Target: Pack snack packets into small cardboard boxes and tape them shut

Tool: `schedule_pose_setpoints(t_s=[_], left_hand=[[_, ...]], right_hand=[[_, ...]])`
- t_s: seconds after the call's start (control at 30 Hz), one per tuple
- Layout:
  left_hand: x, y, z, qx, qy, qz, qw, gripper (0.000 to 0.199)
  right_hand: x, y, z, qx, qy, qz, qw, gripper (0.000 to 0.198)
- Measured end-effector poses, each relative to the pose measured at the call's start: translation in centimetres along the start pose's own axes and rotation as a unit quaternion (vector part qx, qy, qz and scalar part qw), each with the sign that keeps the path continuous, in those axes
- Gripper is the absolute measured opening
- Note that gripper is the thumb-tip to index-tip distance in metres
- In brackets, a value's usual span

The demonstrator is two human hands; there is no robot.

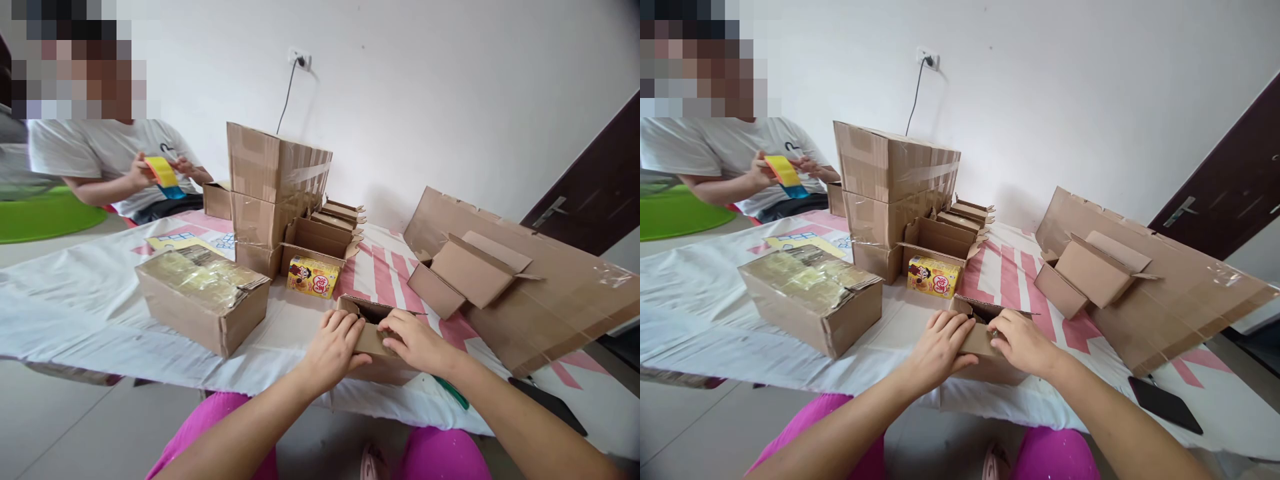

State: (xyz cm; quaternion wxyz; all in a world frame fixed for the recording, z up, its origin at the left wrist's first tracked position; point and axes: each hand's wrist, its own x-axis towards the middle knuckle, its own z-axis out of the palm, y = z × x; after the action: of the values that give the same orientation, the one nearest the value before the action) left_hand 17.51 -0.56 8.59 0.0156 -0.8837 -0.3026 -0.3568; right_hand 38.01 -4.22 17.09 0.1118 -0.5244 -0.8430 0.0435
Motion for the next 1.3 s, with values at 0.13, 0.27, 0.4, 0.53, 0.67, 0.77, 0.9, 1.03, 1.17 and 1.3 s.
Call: schedule_pose_setpoints(t_s=[0.13, 0.27, 0.4, 0.53, 0.67, 0.77, 0.9, 1.03, 1.17, 1.3], left_hand=[[-0.2, 0.1, -0.1, -0.022, 0.018, -0.001, 1.0, 0.065], [-0.4, 0.3, 0.0, -0.033, 0.028, 0.0, 0.999, 0.064], [-0.6, 0.5, -0.1, -0.021, 0.038, 0.009, 0.999, 0.065], [-0.8, 0.9, -0.3, -0.004, 0.057, 0.021, 0.998, 0.063], [-0.8, 1.2, -0.6, -0.004, 0.07, 0.026, 0.997, 0.058], [-0.8, 1.3, -0.8, -0.008, 0.071, 0.031, 0.997, 0.057], [-0.9, 1.3, -0.9, -0.014, 0.088, 0.04, 0.995, 0.053], [-1.0, 1.4, -1.0, -0.026, 0.102, 0.045, 0.993, 0.043], [-0.8, 1.2, -0.7, -0.014, 0.071, 0.014, 0.997, 0.045], [-0.5, 0.6, -0.2, 0.004, 0.033, -0.018, 0.999, 0.056]], right_hand=[[-0.3, 0.4, -1.2, 0.078, -0.019, 0.018, 0.997, 0.011], [-1.5, 1.7, -1.5, 0.236, 0.051, 0.08, 0.967, 0.016], [-2.6, 3.2, -1.4, 0.262, 0.136, 0.106, 0.95, 0.018], [-3.5, 3.5, -1.8, 0.229, 0.232, 0.104, 0.94, 0.019], [-4.8, 3.2, -1.6, 0.178, 0.263, 0.1, 0.943, 0.024], [-5.9, 3.0, -0.9, 0.126, 0.275, 0.102, 0.948, 0.024], [-6.5, 2.8, -0.3, 0.088, 0.281, 0.109, 0.949, 0.021], [-6.6, 2.5, -0.4, 0.091, 0.239, 0.112, 0.96, 0.024], [-6.9, 2.0, 0.1, 0.132, 0.196, 0.124, 0.964, 0.029], [-6.6, 1.7, 0.9, 0.14, 0.138, 0.135, 0.971, 0.032]])
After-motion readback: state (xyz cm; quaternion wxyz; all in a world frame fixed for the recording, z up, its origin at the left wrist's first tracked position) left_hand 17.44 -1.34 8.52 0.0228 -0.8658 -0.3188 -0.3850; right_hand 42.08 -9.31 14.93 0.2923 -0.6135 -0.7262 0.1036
